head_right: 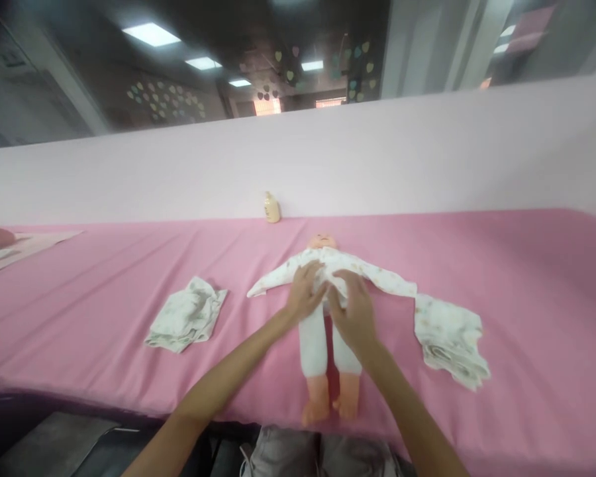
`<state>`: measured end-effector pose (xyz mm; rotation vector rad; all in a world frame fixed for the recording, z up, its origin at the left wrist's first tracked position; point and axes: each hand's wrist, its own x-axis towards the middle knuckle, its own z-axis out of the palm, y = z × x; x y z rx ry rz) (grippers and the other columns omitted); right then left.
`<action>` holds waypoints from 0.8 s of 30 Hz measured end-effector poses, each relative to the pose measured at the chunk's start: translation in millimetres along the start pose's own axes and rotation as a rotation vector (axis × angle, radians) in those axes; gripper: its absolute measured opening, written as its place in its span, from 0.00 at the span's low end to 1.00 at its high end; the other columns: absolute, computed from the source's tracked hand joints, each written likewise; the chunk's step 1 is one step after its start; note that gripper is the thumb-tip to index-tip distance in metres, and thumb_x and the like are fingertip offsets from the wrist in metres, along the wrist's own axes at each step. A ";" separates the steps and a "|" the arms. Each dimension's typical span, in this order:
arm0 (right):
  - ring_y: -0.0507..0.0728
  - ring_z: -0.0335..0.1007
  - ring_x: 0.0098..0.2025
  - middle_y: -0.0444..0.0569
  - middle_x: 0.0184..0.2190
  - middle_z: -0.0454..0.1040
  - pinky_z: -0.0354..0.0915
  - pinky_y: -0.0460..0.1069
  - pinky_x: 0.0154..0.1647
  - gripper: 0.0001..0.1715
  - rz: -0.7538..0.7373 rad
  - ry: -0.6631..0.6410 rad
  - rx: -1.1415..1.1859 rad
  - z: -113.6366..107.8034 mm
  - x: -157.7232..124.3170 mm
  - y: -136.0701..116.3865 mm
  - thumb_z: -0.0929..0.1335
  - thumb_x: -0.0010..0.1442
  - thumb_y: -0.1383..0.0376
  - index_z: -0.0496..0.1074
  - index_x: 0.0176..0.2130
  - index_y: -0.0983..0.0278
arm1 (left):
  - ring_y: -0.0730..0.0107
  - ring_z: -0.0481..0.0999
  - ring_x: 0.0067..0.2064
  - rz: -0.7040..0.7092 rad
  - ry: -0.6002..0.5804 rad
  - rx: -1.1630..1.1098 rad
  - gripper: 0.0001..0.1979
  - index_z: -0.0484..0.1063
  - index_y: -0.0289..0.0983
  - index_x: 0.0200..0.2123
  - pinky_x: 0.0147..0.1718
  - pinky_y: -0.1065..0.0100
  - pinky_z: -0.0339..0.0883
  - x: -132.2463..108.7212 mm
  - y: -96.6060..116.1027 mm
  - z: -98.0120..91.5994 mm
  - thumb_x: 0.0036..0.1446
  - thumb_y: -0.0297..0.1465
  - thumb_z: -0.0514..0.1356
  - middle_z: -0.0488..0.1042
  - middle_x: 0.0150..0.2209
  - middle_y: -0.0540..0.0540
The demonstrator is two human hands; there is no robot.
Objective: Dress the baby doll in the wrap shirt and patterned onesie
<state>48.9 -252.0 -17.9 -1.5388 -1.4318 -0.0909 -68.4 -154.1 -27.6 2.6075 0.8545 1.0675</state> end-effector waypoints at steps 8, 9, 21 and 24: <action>0.59 0.68 0.36 0.52 0.34 0.72 0.64 0.53 0.36 0.15 0.073 -0.134 -0.219 37.5 -11.1 44.3 0.56 0.63 0.68 0.70 0.38 0.63 | 0.64 0.70 0.48 0.035 -0.038 -0.052 0.11 0.68 0.38 0.43 0.48 0.59 0.66 -52.2 -60.9 -11.6 0.63 0.34 0.50 0.71 0.45 0.43; 0.58 0.68 0.34 0.51 0.32 0.72 0.63 0.51 0.34 0.15 0.040 -0.180 -0.197 36.5 -11.8 38.7 0.56 0.63 0.68 0.70 0.37 0.63 | 0.66 0.71 0.44 0.051 -0.069 -0.074 0.10 0.68 0.38 0.40 0.45 0.61 0.68 -54.5 -63.2 -14.4 0.64 0.33 0.48 0.72 0.41 0.44; 0.55 0.68 0.30 0.47 0.27 0.73 0.59 0.49 0.34 0.16 0.105 -0.276 -0.159 43.3 90.3 42.7 0.59 0.62 0.60 0.71 0.31 0.63 | 0.68 0.69 0.29 0.111 -0.268 -0.058 0.17 0.68 0.37 0.29 0.32 0.64 0.64 -1.4 -53.0 -22.7 0.65 0.34 0.45 0.70 0.26 0.47; 0.59 0.68 0.36 0.53 0.32 0.73 0.59 0.51 0.37 0.14 0.175 -0.235 -0.310 77.8 122.2 65.5 0.61 0.60 0.61 0.72 0.34 0.66 | 0.64 0.70 0.39 -0.136 -0.134 -0.071 0.11 0.69 0.37 0.36 0.41 0.62 0.64 47.8 -54.1 10.7 0.63 0.33 0.48 0.72 0.36 0.44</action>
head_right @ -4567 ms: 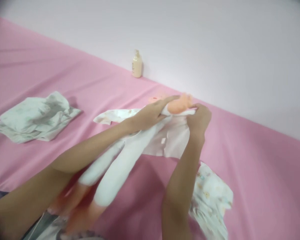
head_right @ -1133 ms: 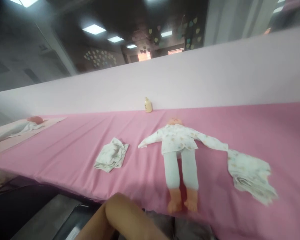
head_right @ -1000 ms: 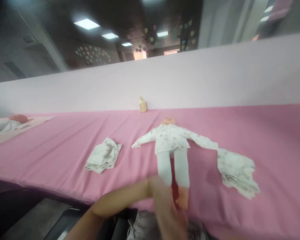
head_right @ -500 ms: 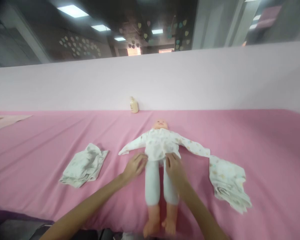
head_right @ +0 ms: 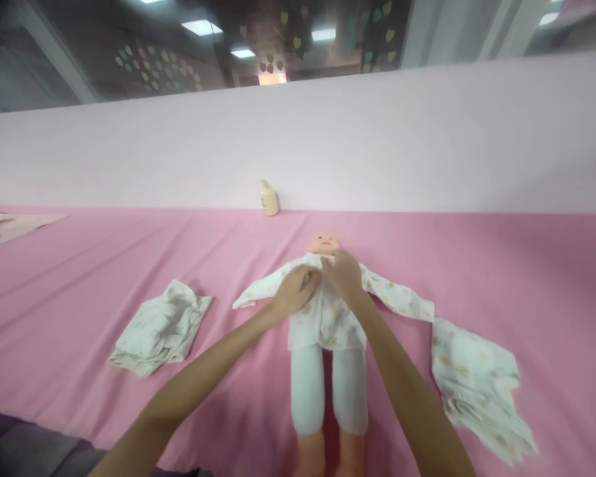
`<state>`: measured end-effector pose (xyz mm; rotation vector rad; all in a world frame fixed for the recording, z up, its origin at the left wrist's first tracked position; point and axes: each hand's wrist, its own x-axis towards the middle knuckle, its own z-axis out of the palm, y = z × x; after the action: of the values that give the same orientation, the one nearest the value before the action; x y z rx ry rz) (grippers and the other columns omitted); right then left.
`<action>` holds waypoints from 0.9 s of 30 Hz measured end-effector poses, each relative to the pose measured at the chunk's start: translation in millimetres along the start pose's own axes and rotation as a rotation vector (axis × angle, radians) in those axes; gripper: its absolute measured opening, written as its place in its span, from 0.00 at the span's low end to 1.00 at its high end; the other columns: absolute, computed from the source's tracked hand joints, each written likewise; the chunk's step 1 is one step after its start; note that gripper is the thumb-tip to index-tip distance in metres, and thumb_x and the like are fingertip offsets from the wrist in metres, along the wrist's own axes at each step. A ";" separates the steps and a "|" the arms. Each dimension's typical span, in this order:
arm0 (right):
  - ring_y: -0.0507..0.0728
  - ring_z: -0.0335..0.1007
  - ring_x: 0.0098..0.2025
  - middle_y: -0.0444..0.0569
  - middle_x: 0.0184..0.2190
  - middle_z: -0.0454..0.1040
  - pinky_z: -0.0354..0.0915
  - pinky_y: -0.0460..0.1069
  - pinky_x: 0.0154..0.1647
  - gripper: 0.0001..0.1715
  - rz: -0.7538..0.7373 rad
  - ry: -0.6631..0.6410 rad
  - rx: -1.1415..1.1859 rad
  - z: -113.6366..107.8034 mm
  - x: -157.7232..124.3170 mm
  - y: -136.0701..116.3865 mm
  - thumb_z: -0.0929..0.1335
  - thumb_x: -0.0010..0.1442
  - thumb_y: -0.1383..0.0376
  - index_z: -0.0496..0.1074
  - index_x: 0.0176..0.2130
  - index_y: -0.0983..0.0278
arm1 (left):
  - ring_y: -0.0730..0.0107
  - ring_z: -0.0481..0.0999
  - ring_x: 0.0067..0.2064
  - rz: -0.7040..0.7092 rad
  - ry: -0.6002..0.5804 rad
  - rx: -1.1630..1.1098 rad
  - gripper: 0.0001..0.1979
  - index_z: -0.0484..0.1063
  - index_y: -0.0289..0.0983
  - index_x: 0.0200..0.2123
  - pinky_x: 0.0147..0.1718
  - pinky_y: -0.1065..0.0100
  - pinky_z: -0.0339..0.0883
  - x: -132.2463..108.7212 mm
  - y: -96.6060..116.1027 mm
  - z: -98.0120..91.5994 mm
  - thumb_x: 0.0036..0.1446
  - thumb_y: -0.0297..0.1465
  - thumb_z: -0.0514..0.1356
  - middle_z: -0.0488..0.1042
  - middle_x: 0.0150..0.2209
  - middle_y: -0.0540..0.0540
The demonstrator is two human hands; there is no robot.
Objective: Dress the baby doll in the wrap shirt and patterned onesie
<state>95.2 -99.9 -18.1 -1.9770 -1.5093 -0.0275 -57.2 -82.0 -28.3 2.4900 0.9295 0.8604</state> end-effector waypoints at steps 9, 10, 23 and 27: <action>0.57 0.68 0.38 0.52 0.36 0.74 0.62 0.52 0.42 0.13 0.018 0.016 0.193 24.7 -5.6 22.5 0.61 0.59 0.63 0.70 0.40 0.65 | 0.55 0.58 0.60 -0.013 0.008 0.143 0.23 0.58 0.35 0.57 0.58 0.51 0.51 2.8 2.8 34.1 0.61 0.38 0.49 0.62 0.58 0.38; 0.58 0.68 0.39 0.52 0.37 0.73 0.62 0.52 0.43 0.14 -0.014 0.001 0.214 20.4 -15.7 22.4 0.61 0.59 0.62 0.69 0.41 0.65 | 0.53 0.54 0.63 -0.019 -0.033 0.138 0.26 0.54 0.33 0.60 0.60 0.48 0.48 -6.6 6.2 31.2 0.61 0.40 0.48 0.58 0.61 0.36; 0.62 0.63 0.47 0.58 0.39 0.69 0.61 0.56 0.50 0.06 -0.203 0.137 0.065 3.8 -124.5 22.3 0.60 0.58 0.66 0.62 0.29 0.63 | 0.61 0.59 0.63 0.084 -0.070 0.074 0.16 0.69 0.35 0.49 0.60 0.58 0.56 -66.4 13.2 18.5 0.62 0.29 0.48 0.63 0.59 0.40; 0.61 0.63 0.46 0.55 0.36 0.69 0.59 0.56 0.51 0.06 -0.170 0.128 0.196 1.1 -116.2 22.3 0.60 0.55 0.66 0.59 0.26 0.62 | 0.64 0.71 0.52 0.028 0.053 -0.103 0.07 0.72 0.35 0.36 0.53 0.61 0.63 -61.4 15.9 13.9 0.59 0.28 0.53 0.73 0.49 0.43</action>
<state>74.8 -202.0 -74.2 -1.6588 -1.5311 -0.0740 -77.7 -136.8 -56.5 2.4087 0.8473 0.9620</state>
